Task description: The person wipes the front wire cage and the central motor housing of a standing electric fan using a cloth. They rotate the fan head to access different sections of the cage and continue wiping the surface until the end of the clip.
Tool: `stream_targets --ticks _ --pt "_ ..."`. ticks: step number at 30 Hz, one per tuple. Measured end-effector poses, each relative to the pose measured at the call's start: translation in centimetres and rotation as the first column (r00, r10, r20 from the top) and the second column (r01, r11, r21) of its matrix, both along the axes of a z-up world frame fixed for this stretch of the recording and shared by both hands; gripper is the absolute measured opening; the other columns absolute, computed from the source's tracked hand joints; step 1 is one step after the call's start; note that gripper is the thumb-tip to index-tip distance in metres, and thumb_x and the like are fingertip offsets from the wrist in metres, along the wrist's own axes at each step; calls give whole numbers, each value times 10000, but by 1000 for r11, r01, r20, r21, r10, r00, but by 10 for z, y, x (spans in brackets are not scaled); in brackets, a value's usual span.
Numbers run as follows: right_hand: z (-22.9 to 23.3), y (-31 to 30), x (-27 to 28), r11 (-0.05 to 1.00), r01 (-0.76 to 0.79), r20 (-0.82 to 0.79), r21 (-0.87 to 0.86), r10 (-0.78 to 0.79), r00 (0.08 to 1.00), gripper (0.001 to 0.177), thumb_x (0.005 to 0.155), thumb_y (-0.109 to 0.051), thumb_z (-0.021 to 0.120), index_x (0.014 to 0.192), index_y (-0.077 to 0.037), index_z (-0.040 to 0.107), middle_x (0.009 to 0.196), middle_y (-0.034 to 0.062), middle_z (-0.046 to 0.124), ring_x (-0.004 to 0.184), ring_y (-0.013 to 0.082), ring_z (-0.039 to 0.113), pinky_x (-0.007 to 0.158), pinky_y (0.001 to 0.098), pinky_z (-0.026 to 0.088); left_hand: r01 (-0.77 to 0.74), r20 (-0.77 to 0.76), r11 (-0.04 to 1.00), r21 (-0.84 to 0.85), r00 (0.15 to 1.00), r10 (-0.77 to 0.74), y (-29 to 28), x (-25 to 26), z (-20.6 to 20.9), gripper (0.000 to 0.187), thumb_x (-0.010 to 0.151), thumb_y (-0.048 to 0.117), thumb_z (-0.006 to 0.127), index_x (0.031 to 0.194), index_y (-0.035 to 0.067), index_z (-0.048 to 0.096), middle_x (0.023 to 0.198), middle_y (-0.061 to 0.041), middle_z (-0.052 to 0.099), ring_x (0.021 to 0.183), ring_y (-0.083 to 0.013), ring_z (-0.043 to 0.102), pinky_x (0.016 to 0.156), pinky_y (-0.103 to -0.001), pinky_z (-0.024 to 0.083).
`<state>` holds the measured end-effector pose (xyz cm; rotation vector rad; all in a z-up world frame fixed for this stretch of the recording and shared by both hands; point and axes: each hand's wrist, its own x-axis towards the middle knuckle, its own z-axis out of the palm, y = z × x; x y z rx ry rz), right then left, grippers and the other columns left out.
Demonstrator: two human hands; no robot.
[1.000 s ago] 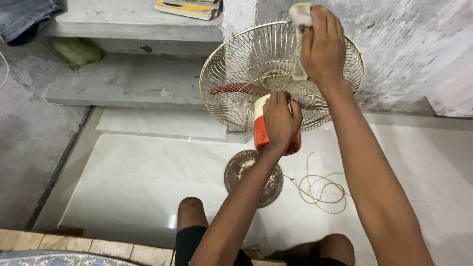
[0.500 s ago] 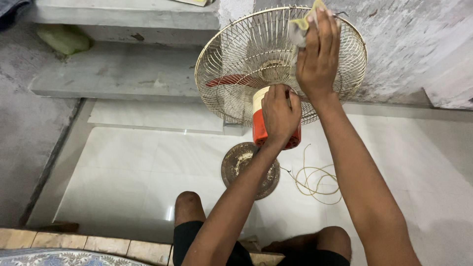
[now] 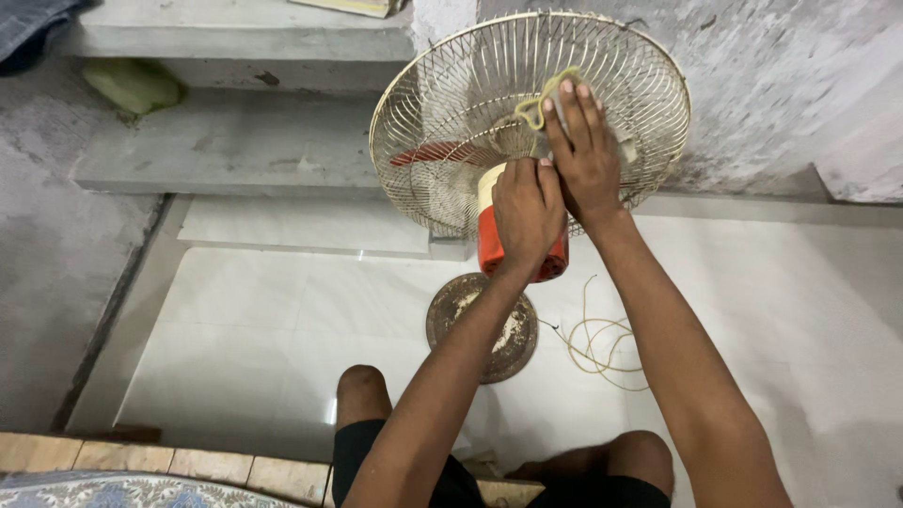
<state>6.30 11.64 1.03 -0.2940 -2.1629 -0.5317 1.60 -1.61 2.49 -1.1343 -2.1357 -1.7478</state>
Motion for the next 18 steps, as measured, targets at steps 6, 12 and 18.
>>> stream_targets --ticks 6,12,18 --pt "26 -27 14 995 -66 -24 -71 64 998 434 1022 -61 666 1456 -55 647 1581 120 526 1469 315 506 1204 442 468 -3 -37 1000 -30 999 2 -1 2 3 246 1005 193 510 908 -16 597 933 -211 613 909 -406 581 849 -525 422" --pt "56 -26 11 973 -173 -104 -155 158 982 376 1034 8 649 1397 -84 679 1510 142 592 1358 339 596 1148 438 516 -32 -78 996 -85 997 25 2 3 0 216 972 195 538 932 -5 608 921 -194 613 921 -377 593 854 -512 421" --pt "86 -14 -10 979 -154 -138 -137 135 981 409 1032 64 584 1428 -22 636 1529 174 566 1412 364 547 1214 465 457 -5 -56 998 -55 998 2 1 2 -3 214 981 188 535 941 -1 627 916 -187 633 905 -381 602 851 -512 421"
